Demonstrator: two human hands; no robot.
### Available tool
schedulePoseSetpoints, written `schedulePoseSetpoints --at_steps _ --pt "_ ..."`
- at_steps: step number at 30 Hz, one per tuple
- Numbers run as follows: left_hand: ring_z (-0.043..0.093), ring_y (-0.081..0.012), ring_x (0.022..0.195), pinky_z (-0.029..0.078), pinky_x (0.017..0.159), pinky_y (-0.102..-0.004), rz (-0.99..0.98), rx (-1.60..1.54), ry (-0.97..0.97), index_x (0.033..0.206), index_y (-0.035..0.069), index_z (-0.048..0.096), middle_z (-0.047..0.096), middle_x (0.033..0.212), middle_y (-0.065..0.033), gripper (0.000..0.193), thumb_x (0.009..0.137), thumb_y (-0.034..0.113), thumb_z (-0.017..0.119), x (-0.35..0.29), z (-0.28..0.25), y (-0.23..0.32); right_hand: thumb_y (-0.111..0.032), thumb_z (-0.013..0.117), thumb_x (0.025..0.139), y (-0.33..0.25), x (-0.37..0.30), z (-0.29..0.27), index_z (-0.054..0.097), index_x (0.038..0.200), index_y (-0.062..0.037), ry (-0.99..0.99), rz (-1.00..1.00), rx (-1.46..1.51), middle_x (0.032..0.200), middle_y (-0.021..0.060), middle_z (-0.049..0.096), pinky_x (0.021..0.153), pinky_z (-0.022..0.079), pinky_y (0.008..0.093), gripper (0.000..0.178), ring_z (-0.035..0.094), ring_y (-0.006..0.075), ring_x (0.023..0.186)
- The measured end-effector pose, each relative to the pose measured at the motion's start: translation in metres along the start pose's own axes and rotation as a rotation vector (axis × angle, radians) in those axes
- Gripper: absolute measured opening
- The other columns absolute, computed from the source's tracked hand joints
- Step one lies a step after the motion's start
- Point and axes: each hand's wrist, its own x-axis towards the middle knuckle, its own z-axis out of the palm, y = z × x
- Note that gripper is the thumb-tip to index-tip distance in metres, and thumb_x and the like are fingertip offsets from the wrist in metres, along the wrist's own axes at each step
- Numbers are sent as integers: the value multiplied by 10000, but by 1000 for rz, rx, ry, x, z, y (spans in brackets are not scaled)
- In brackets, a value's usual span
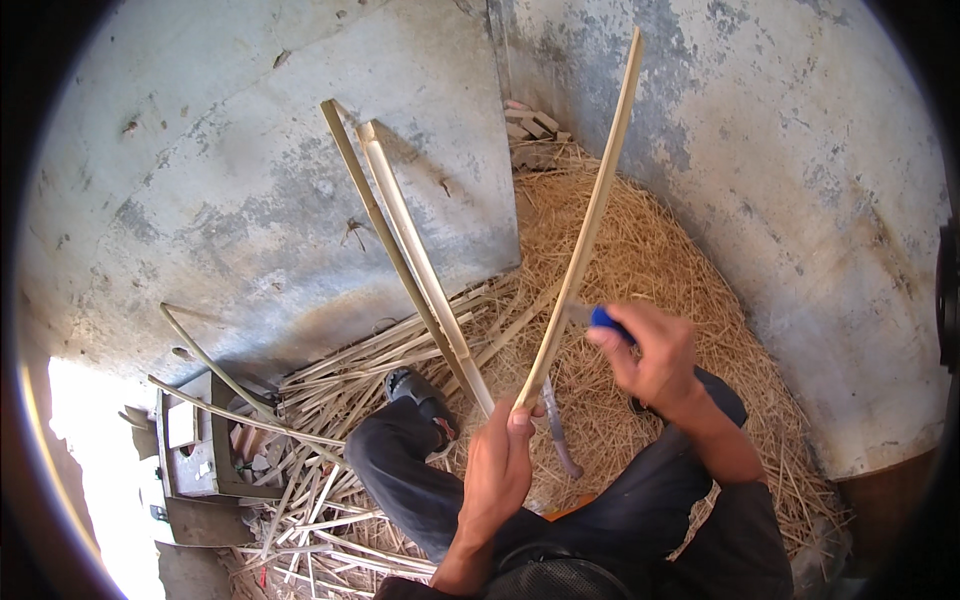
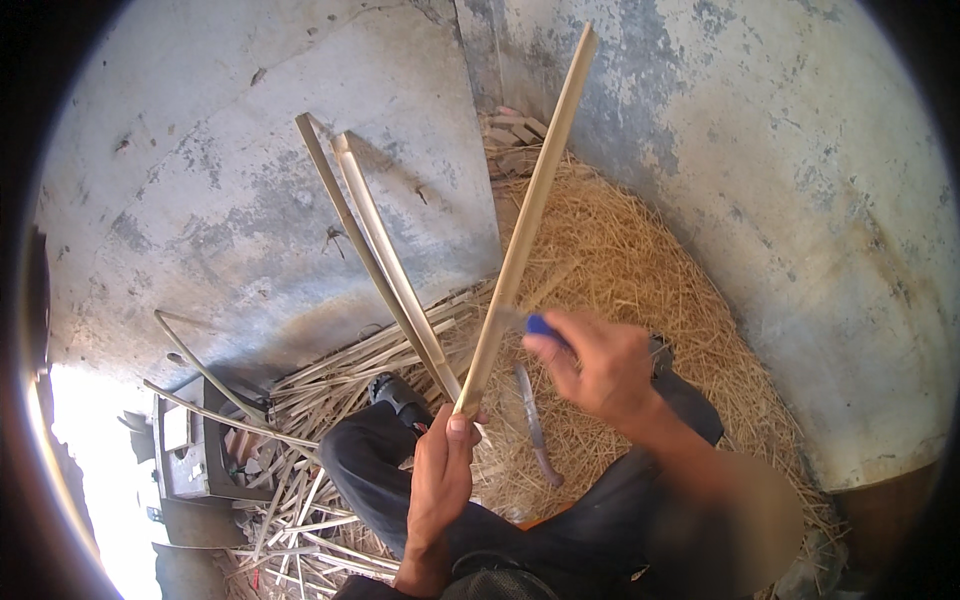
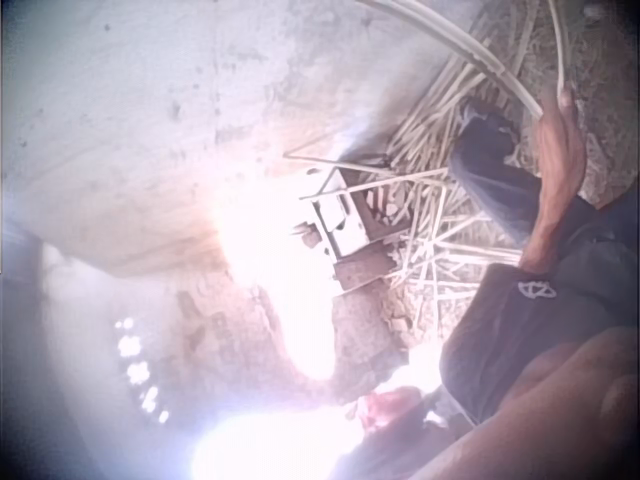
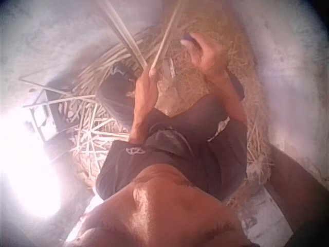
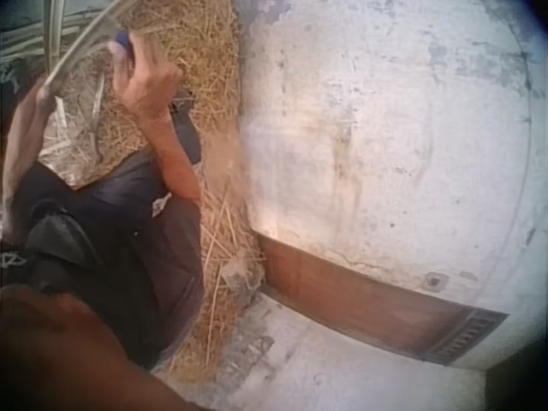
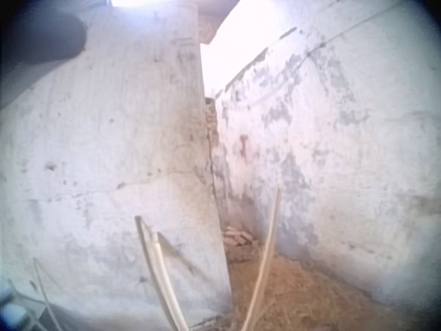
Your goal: The person sits on a straw-covered floor and uses a knife to shave the surface of a long bamboo strip. They hold the strip with their left hand and repeatedly scrape the blade along its length to smooth it, occasionally rotating the strip to work on different sides.
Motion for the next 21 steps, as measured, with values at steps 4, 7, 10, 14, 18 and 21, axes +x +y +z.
schedulePoseSetpoints --at_steps 4,7,10,14,18,21 --pt "504 -126 727 443 676 -329 -27 -75 -7 1208 -34 648 576 819 -48 460 1214 335 374 -2 2 -5 -342 809 987 4 0 -5 747 1059 -57 -27 12 70 852 85 744 538 547 346 300 720 232 632" --pt "524 -133 763 458 706 -333 6 -110 14 1224 -35 624 597 847 -56 426 1212 312 378 3 0 -4 -348 820 975 -9 -10 7 747 1062 -61 -107 -105 109 844 70 730 548 544 346 308 717 229 637" --pt "553 -158 784 473 731 -347 41 -68 34 1220 -28 606 614 861 -76 388 1209 293 388 6 -2 -4 -347 826 966 -18 -12 7 749 1059 -67 -182 -136 95 825 61 717 538 537 350 305 706 227 623" --pt "644 -355 795 498 730 -456 70 -4 54 1226 -21 581 655 863 -194 330 1191 281 455 9 -3 -2 -351 831 954 -18 -14 14 755 1061 -85 -145 -151 143 796 47 693 512 517 346 297 687 216 598" --pt "657 -479 724 482 652 -516 89 100 -38 1227 -22 587 647 772 -252 302 1170 267 523 14 -7 4 -357 834 947 -21 -16 15 761 1061 -90 -183 -173 122 773 38 675 502 508 346 299 679 211 586" --pt "634 -503 670 453 602 -530 177 169 72 1210 -23 601 615 706 -253 302 1161 270 545 15 1 -2 -349 840 938 -20 -15 15 765 1056 -83 -173 -162 119 764 45 674 504 510 347 301 679 217 582"
